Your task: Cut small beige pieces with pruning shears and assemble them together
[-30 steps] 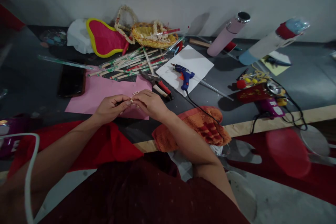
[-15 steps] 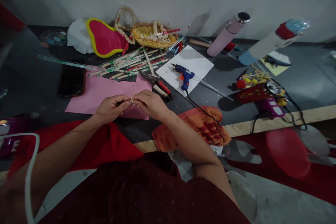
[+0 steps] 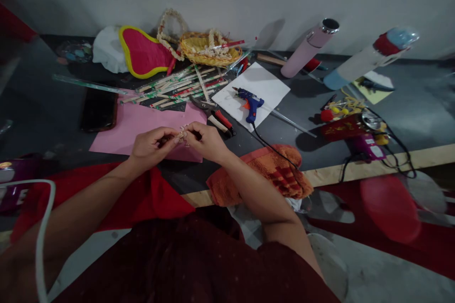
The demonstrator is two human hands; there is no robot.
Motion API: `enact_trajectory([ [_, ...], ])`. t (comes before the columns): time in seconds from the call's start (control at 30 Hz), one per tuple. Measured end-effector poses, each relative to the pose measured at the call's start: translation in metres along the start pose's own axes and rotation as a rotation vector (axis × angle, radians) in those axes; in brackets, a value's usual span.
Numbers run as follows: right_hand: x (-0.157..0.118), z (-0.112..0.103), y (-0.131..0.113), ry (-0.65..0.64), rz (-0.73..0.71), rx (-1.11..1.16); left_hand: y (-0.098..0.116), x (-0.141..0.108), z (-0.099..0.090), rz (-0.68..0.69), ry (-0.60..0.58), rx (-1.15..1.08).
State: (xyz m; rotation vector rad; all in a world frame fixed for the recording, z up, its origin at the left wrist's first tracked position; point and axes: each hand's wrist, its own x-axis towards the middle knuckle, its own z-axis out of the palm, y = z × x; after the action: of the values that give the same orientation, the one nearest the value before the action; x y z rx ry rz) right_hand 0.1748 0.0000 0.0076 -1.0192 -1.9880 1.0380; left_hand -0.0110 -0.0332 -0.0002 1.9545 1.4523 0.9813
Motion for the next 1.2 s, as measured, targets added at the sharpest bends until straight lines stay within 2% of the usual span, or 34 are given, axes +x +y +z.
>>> enact_trajectory([
  [0.13, 0.000, 0.003, -0.003, 0.019, 0.061, 0.035, -0.002, -0.001, 0.001, 0.041, 0.038, 0.067],
  [0.23, 0.000, 0.006, -0.004, 0.027, 0.076, 0.055, 0.000, -0.001, 0.000, 0.022, 0.026, 0.086],
  [0.5, -0.001, 0.007, -0.002, 0.007, 0.070, 0.069, 0.002, 0.000, 0.000, -0.026, -0.003, 0.035],
  [0.83, 0.000, 0.004, 0.003, -0.046, 0.016, 0.060, 0.000, 0.001, -0.001, -0.024, -0.014, 0.078],
  [0.93, 0.001, 0.001, 0.008, -0.037, -0.003, -0.001, -0.002, 0.003, -0.001, -0.044, -0.009, 0.063],
  [1.1, 0.005, 0.000, 0.017, -0.030, -0.088, -0.329, -0.003, 0.007, -0.002, -0.152, 0.053, -0.046],
  [1.2, 0.006, -0.004, 0.018, -0.040, -0.139, -0.409, -0.004, 0.009, -0.003, -0.190, 0.075, -0.127],
])
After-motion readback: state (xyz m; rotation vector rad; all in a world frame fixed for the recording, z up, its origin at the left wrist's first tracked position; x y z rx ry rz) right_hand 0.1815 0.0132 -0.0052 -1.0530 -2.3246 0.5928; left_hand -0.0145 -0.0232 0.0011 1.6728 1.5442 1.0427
